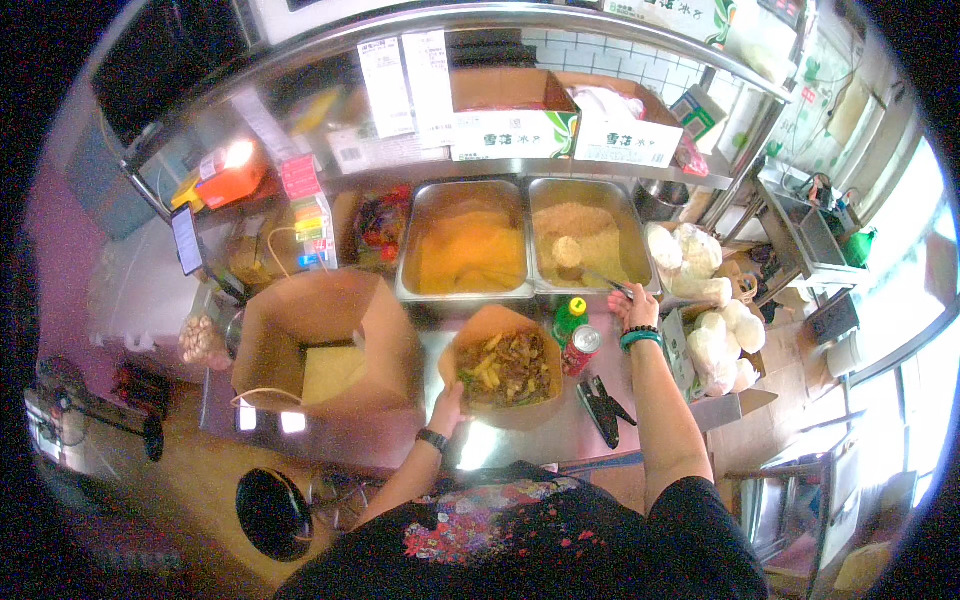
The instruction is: The person assembles a food order by placing lettuce into a paper cone, adding fried meat and french fries using tongs, and then adding sauce. The person then carries the completed order to a counter.
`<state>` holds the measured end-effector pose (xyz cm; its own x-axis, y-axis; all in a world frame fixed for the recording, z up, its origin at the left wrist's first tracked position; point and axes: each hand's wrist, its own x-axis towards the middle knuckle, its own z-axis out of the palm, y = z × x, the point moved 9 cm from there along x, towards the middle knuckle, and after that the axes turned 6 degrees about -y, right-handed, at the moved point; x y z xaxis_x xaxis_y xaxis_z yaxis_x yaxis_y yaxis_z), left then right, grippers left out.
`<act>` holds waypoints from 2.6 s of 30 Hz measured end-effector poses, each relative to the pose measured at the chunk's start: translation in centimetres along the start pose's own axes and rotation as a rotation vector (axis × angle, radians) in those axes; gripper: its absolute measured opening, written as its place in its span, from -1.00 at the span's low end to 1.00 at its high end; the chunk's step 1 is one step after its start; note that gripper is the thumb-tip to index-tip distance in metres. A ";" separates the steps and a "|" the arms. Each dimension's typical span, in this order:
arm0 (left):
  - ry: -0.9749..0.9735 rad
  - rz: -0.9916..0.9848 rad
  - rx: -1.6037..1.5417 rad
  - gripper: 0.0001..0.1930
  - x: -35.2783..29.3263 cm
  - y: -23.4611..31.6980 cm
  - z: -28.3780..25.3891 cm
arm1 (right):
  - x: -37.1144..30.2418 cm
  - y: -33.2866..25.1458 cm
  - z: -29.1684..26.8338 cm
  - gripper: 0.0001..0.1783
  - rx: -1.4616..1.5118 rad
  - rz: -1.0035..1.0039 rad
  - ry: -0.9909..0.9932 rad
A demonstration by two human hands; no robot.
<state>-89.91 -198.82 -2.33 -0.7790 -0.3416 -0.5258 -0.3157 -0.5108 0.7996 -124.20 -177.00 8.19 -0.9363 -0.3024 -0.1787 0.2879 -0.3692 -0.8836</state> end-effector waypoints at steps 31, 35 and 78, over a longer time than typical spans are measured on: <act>0.016 0.115 0.049 -0.48 -0.2 0.8 -0.2 | -0.8 -3.1 0.0 -0.66 -0.059 -0.019 0.017; -0.038 0.074 0.015 -0.42 0.2 0.0 -0.5 | -2.6 -6.0 0.9 -0.65 -0.088 -0.072 -0.097; -0.100 0.176 0.130 -0.55 -0.5 1.6 1.6 | 3.1 0.4 -2.8 -0.35 -0.182 0.214 0.000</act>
<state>-90.92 -198.24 -0.30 -0.8760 -0.3332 -0.3486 -0.2324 -0.3418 0.9106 -127.51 -175.66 6.08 -0.8582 -0.3567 -0.3692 0.4380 -0.1336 -0.8890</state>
